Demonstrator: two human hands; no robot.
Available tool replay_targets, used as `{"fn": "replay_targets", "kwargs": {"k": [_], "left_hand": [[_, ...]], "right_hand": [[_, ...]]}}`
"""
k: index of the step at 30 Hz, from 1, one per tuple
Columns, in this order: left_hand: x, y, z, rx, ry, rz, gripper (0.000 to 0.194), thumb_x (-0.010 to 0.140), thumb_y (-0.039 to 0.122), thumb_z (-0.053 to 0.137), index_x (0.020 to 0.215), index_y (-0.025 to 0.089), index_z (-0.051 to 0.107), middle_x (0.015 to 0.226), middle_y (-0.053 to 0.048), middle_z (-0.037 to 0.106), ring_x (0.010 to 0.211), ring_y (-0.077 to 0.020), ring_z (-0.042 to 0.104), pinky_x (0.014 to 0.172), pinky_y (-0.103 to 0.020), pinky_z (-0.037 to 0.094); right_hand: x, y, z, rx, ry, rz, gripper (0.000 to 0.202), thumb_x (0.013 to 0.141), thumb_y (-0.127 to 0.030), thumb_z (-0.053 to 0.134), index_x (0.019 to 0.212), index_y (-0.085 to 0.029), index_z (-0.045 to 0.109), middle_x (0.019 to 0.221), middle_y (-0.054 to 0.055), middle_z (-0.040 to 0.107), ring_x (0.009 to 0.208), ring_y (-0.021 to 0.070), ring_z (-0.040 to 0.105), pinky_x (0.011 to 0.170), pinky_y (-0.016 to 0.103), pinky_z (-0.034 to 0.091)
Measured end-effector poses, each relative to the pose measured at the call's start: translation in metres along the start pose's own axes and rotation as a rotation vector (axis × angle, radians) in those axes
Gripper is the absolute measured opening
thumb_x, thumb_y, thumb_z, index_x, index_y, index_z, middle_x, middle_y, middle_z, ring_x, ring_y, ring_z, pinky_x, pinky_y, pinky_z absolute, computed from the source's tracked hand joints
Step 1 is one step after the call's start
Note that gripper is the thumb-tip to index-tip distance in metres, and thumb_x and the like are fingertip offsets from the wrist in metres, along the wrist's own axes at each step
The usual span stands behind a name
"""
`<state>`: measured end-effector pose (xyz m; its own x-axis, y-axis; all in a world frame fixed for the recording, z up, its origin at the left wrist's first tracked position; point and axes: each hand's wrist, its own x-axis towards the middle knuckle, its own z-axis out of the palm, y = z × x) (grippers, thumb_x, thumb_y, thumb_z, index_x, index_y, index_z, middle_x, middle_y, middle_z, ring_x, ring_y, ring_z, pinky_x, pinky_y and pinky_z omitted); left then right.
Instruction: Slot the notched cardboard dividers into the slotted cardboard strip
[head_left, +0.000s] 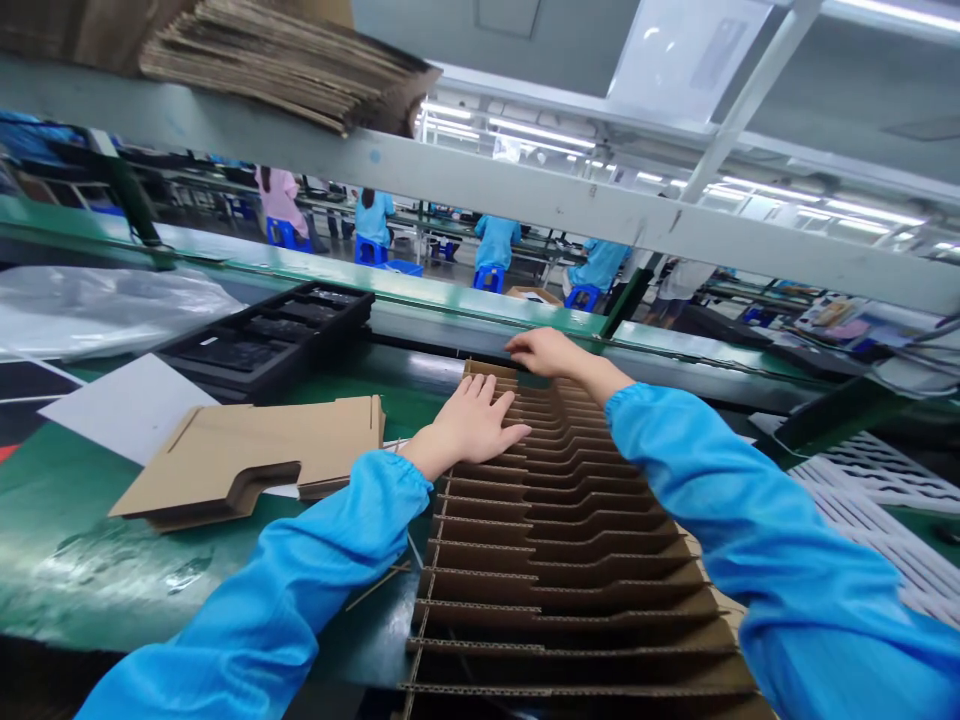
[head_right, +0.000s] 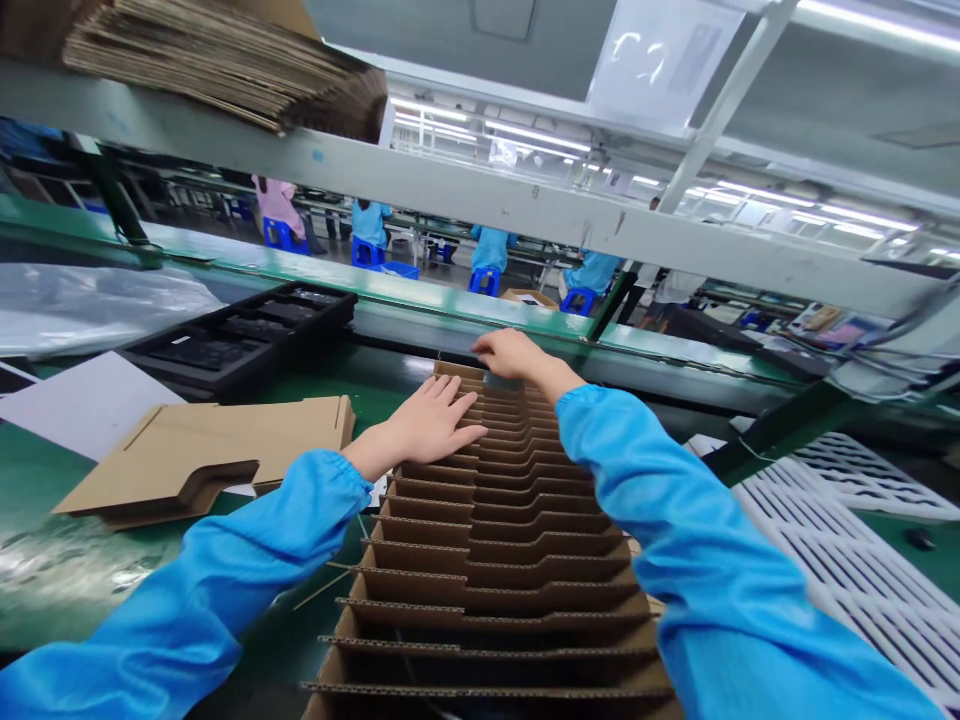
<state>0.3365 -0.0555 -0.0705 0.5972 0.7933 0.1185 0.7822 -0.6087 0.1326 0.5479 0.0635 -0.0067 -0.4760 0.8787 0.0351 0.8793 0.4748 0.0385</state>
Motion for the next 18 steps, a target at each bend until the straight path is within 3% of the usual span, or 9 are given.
{"fn": "replay_targets", "kwargs": {"k": [3, 6, 14, 18], "left_hand": [[-0.001, 0.0, -0.001, 0.014, 0.008, 0.01, 0.088, 0.111, 0.075, 0.025, 0.173, 0.015, 0.041, 0.181, -0.022, 0.032, 0.17, -0.0423, 0.027, 0.138, -0.054, 0.018], [-0.001, 0.001, -0.002, 0.028, 0.015, 0.015, 0.087, 0.111, 0.074, 0.024, 0.172, 0.015, 0.043, 0.18, -0.021, 0.035, 0.169, -0.0412, 0.03, 0.137, -0.055, 0.021], [0.0, 0.0, 0.0, 0.023, 0.028, 0.005, 0.088, 0.11, 0.075, 0.024, 0.171, 0.015, 0.045, 0.18, -0.021, 0.036, 0.168, -0.0418, 0.031, 0.137, -0.053, 0.02], [0.0, 0.0, 0.001, 0.017, 0.033, 0.002, 0.088, 0.11, 0.076, 0.025, 0.17, 0.015, 0.046, 0.18, -0.021, 0.036, 0.168, -0.0424, 0.031, 0.137, -0.054, 0.02]], "right_hand": [[0.02, -0.008, 0.011, 0.01, -0.086, 0.022, 0.031, 0.09, -0.037, 0.079, 0.116, -0.022, 0.085, 0.118, 0.009, 0.084, 0.101, 0.0256, 0.077, 0.088, 0.031, 0.057], [0.027, -0.013, 0.017, 0.016, -0.137, 0.01, 0.028, 0.087, -0.048, 0.08, 0.098, -0.023, 0.084, 0.093, 0.004, 0.083, 0.08, 0.0205, 0.072, 0.073, 0.027, 0.052], [0.012, 0.014, -0.029, -0.019, -0.047, -0.004, 0.033, 0.098, -0.047, 0.062, 0.091, -0.019, 0.078, 0.08, 0.004, 0.075, 0.072, 0.0194, 0.061, 0.069, 0.031, 0.042], [0.008, 0.012, -0.031, -0.037, 0.036, 0.005, 0.031, 0.101, -0.042, 0.059, 0.103, -0.018, 0.079, 0.096, 0.008, 0.079, 0.083, 0.0211, 0.065, 0.075, 0.031, 0.045]]}}
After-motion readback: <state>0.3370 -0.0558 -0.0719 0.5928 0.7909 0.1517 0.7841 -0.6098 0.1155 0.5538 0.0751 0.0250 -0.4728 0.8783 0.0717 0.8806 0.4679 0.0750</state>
